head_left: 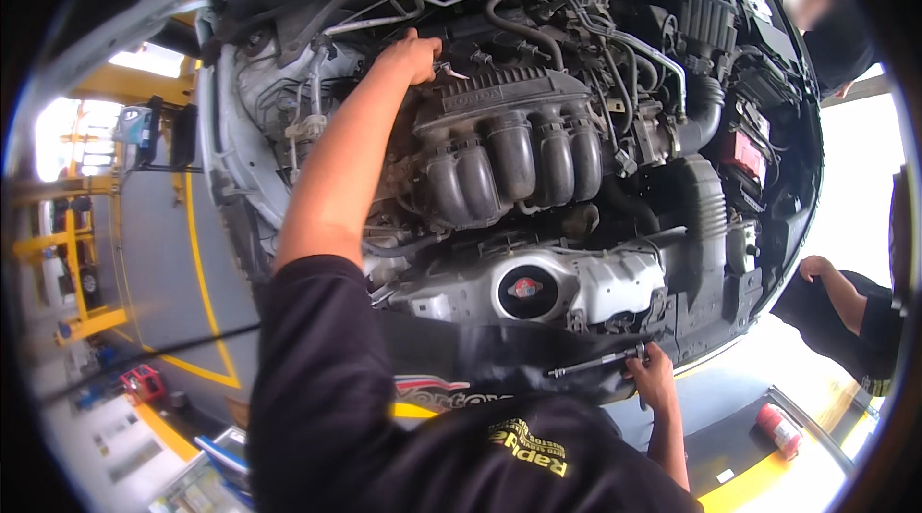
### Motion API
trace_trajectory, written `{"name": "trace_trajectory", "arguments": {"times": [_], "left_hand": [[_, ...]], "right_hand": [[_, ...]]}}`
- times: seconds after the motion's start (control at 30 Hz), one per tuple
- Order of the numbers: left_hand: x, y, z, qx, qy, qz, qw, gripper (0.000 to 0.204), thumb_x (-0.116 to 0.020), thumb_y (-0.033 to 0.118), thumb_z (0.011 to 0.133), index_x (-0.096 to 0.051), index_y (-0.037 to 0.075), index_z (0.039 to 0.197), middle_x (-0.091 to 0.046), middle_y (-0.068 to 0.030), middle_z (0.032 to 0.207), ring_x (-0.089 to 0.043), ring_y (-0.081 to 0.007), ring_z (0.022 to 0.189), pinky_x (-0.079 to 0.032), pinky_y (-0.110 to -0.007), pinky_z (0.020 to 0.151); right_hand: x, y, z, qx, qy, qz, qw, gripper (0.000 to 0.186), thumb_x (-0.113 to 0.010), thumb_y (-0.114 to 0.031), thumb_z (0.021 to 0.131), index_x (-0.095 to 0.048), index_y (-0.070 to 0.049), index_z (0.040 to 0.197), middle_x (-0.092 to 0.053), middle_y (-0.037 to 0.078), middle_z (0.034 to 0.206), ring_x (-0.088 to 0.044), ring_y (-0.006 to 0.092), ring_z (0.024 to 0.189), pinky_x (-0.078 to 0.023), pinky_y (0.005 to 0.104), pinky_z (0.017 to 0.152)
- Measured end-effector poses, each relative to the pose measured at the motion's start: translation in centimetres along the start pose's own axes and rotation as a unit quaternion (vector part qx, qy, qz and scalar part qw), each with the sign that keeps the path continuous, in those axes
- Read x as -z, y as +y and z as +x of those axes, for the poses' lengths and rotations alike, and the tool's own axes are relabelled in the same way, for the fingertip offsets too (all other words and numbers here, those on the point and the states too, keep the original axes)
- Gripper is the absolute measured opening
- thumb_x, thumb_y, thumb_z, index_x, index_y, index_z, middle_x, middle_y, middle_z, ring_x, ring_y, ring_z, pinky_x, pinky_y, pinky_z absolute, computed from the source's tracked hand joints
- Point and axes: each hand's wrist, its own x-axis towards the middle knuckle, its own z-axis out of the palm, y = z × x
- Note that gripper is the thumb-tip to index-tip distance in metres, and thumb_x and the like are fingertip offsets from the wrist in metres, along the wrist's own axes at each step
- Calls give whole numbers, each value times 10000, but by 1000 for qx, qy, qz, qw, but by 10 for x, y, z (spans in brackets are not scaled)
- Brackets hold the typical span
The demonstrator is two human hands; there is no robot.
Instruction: The person works under the hood of a car, removes a black plastic engine cover, retrieves a socket wrench from a tool chest, and uses it to loosen and remove a bolt from the engine. The person then removes a small engine component and places it on the engine cover.
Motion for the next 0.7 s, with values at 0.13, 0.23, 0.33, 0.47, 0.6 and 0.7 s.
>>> {"name": "trace_trajectory", "arguments": {"times": [0.13,0.23,0.33,0.47,0.6,0.7], "left_hand": [[4,-13,6,-103,22,3,994,536,-853,266,767,-569,177,1212,-527,-193,1258,-606,-429,1191,-521,-498,974],[1,-33,2,-155,45,-40,986,506,-855,305,775,-569,160,1165,-526,-154,1164,-607,-398,1132,-511,-485,933],[6,-39,6,-196,68,-24,978,494,-840,358,795,-570,139,1146,-539,-146,1138,-603,-373,1133,-502,-474,940],[3,-25,-4,-140,74,12,987,463,-767,374,860,-551,102,1167,-584,-151,1187,-610,-384,1160,-499,-496,954],[4,-30,-3,-187,74,22,979,456,-713,353,893,-530,72,1202,-604,-150,1224,-609,-394,1163,-502,-515,946],[6,-36,-3,-235,65,20,970,459,-699,312,881,-520,67,1225,-592,-152,1224,-605,-402,1150,-509,-521,924]], "right_hand": [[-2,-15,10,-59,-4,-6,998,249,-658,-163,838,-640,65,937,-727,197,759,-753,302,758,-553,394,718],[2,-22,9,-47,-15,-10,999,246,-662,-167,831,-645,61,921,-732,188,756,-735,289,713,-547,391,700],[0,-13,14,-49,-20,10,999,250,-669,-174,821,-653,57,914,-738,183,761,-718,275,687,-541,380,684],[-1,-11,15,-58,-23,13,998,254,-673,-175,806,-652,58,904,-732,180,753,-703,265,681,-534,376,672],[-1,-12,14,-62,-20,20,998,276,-680,-183,784,-642,65,898,-715,185,734,-683,282,670,-525,391,666],[1,-13,14,-56,-15,26,998,298,-687,-190,768,-632,74,896,-693,201,727,-665,301,666,-518,401,666]]}}
